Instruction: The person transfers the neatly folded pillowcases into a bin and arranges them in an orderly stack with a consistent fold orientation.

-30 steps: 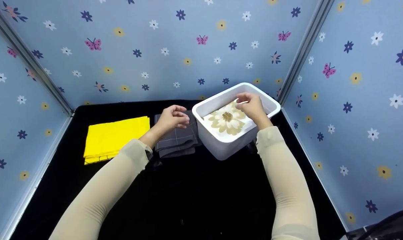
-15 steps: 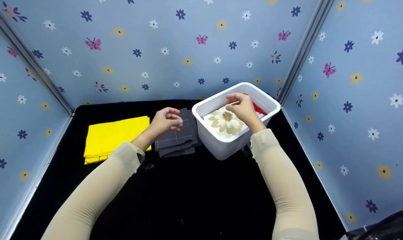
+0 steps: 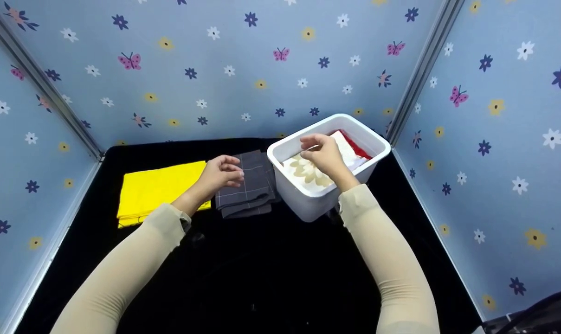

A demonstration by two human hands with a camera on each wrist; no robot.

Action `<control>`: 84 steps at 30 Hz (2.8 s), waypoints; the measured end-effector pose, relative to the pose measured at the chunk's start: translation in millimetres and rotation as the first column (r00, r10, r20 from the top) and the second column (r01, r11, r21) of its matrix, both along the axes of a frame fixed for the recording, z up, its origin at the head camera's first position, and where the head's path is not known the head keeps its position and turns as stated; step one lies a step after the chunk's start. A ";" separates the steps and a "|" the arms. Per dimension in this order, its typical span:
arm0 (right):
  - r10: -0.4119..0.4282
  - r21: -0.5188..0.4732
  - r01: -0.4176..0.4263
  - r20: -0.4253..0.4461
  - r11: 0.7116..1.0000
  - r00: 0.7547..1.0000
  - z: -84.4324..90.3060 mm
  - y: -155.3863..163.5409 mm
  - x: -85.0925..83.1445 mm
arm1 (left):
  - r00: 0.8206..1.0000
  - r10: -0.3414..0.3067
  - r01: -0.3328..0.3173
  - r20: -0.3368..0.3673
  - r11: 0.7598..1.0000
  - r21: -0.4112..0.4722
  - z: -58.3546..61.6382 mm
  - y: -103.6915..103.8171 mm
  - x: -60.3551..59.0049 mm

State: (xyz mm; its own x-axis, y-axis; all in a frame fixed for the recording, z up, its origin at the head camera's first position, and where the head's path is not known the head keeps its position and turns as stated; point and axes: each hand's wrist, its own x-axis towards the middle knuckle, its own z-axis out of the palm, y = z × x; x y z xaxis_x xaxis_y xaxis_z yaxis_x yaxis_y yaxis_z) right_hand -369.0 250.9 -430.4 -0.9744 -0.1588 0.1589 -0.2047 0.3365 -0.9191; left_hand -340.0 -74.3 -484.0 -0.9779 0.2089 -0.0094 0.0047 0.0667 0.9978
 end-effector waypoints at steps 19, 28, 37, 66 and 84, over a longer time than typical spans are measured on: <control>0.101 -0.069 -0.101 0.008 0.992 0.995 -9.9 -38.3 15.7 | 0.998 0.028 -0.027 0.047 0.999 -0.020 -16.1 -31.4 7.7; 0.148 -0.077 -0.146 0.014 0.986 0.989 -12.2 -56.7 24.5 | 0.998 0.044 -0.043 0.047 0.999 -0.022 -27.0 -43.7 8.7; 0.201 -0.084 -0.201 -0.008 0.976 0.980 -16.7 -78.4 34.8 | 0.997 0.062 -0.060 0.040 0.997 -0.055 -41.7 -54.8 12.1; 0.182 -0.022 -0.180 0.066 0.983 0.981 -90.1 -96.4 47.2 | 0.985 0.132 -0.127 0.112 0.991 -0.047 -82.5 -68.6 20.0; 0.136 -0.044 -0.132 0.100 0.990 0.986 -135.4 -93.6 49.3 | 0.981 0.140 -0.136 0.131 0.990 -0.034 -103.9 -66.7 24.1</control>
